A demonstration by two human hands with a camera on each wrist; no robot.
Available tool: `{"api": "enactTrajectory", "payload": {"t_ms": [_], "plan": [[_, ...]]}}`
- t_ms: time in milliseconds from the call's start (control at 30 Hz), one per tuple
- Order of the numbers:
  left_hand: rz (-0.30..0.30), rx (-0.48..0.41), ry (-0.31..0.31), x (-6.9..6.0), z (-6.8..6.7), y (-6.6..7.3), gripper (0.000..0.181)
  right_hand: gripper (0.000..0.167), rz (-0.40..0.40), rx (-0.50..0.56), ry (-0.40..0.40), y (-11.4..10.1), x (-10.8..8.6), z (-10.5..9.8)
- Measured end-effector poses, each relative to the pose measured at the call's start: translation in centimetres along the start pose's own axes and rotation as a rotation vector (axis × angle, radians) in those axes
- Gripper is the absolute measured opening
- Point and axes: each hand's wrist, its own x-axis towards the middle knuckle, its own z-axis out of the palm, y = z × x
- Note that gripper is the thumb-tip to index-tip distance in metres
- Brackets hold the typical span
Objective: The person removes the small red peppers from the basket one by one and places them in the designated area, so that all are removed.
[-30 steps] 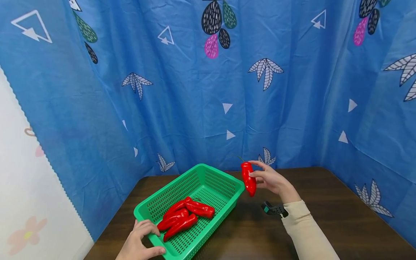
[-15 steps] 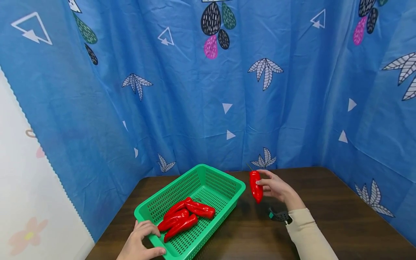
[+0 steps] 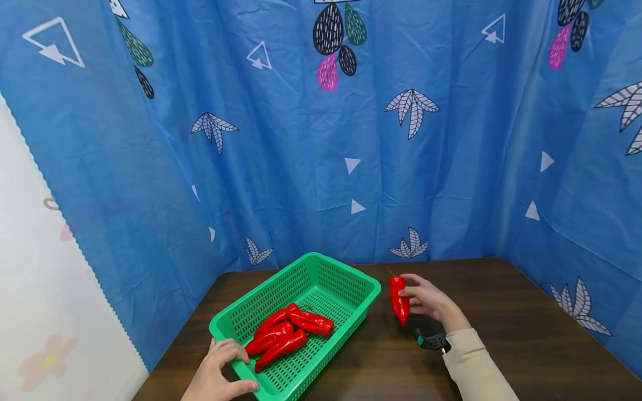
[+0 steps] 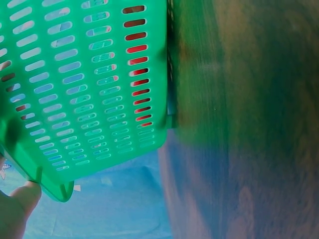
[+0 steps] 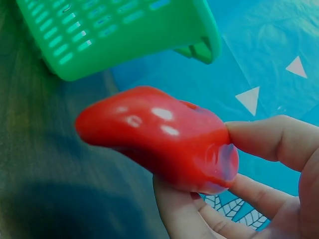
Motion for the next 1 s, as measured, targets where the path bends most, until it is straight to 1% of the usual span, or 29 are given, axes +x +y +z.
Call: {"api": "enactTrajectory", "payload": {"t_ms": [133,333,500,733,833,1000], "plan": [[-0.007,-0.004,-0.001,0.1,0.0,0.1,0.041,0.066,0.012,-0.003,0.009,0.3,0.0,0.1],[-0.034,-0.044,0.005,0.2,0.0,0.2,0.039,0.066,0.038,-0.055,0.042,0.6,0.2,0.1],[-0.026,-0.046,0.008,0.2,-0.1,0.3,0.037,0.066,0.061,-0.080,0.060,1.0,0.4,0.4],[-0.005,-0.049,0.008,0.1,-0.2,0.2,0.039,0.069,0.069,-0.094,0.046,1.1,0.7,1.0],[-0.002,-0.047,0.006,0.1,-0.1,0.3,0.040,0.068,0.085,-0.099,0.064,1.1,0.8,1.3],[-0.006,-0.049,0.006,0.1,-0.1,0.4,0.039,0.068,0.088,-0.111,0.078,1.1,0.9,1.6]]}}
